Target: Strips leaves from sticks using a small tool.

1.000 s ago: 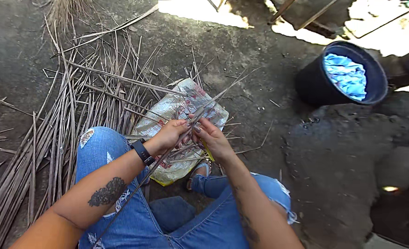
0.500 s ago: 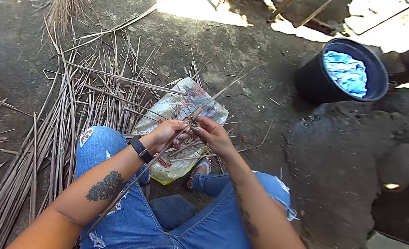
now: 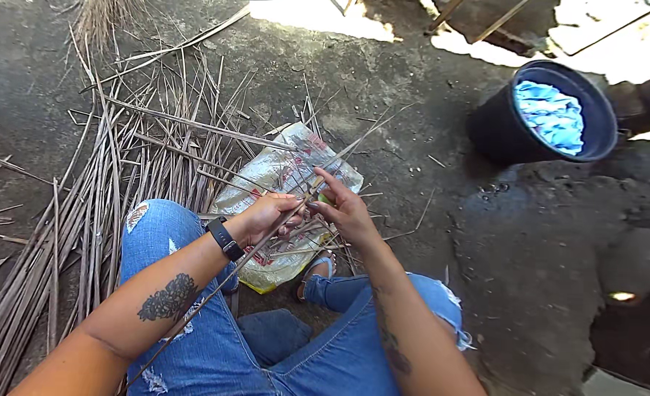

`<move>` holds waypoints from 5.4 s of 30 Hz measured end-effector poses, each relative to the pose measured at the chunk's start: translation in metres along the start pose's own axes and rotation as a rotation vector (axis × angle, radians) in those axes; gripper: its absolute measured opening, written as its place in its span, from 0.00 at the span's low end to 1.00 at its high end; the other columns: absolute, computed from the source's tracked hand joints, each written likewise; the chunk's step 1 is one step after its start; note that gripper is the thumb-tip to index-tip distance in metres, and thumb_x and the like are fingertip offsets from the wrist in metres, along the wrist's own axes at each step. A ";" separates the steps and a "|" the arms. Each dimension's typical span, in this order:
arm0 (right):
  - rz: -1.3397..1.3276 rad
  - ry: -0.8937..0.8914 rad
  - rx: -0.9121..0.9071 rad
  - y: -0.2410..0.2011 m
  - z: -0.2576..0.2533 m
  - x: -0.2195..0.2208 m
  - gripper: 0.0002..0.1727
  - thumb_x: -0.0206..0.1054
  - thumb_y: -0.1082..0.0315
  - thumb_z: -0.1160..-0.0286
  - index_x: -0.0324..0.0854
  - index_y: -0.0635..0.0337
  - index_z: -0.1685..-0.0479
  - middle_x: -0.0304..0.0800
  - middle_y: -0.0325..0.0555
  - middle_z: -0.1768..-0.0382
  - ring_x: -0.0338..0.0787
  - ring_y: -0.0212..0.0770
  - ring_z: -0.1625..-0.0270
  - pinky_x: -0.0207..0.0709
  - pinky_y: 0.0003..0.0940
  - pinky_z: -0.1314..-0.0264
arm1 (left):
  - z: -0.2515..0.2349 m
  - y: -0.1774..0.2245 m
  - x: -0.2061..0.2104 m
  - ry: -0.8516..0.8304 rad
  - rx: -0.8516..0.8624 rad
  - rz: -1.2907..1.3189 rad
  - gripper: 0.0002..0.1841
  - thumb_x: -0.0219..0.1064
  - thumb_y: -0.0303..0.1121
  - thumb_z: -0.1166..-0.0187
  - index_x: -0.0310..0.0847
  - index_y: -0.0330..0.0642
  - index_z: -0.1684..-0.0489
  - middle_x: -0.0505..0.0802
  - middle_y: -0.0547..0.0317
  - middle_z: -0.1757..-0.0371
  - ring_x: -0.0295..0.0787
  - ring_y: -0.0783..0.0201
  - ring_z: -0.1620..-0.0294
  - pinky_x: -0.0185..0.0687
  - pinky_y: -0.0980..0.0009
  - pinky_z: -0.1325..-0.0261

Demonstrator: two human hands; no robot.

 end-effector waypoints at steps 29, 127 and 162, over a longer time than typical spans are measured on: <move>-0.261 -0.166 0.039 -0.003 -0.001 0.001 0.46 0.61 0.76 0.21 0.46 0.39 0.04 0.87 0.43 0.67 0.82 0.30 0.74 0.78 0.23 0.72 | -0.003 0.006 0.001 -0.151 -0.017 0.121 0.23 0.34 0.38 0.04 0.69 0.47 0.73 0.68 0.72 0.87 0.60 0.79 0.91 0.59 0.85 0.87; -0.405 -0.172 0.043 -0.004 -0.002 0.014 0.19 0.58 0.70 0.12 0.77 0.55 0.26 0.87 0.36 0.69 0.74 0.23 0.78 0.68 0.16 0.75 | -0.005 -0.003 -0.002 0.125 0.134 -0.144 0.14 0.46 0.37 0.04 0.77 0.43 0.54 0.77 0.68 0.81 0.68 0.80 0.88 0.65 0.87 0.84; 0.167 0.139 -0.268 -0.001 -0.002 0.001 0.32 0.70 0.67 0.20 0.72 0.57 0.15 0.86 0.44 0.66 0.80 0.30 0.73 0.76 0.23 0.70 | -0.003 0.008 0.003 -0.059 0.060 0.009 0.18 0.40 0.34 0.03 0.74 0.41 0.62 0.71 0.69 0.86 0.65 0.78 0.90 0.65 0.84 0.86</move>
Point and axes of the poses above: each hand's wrist, its own z-axis away from the middle knuckle, its own x-axis out of the palm, y = z × x, the point moved 2 cm from there along -z, towards the middle knuckle
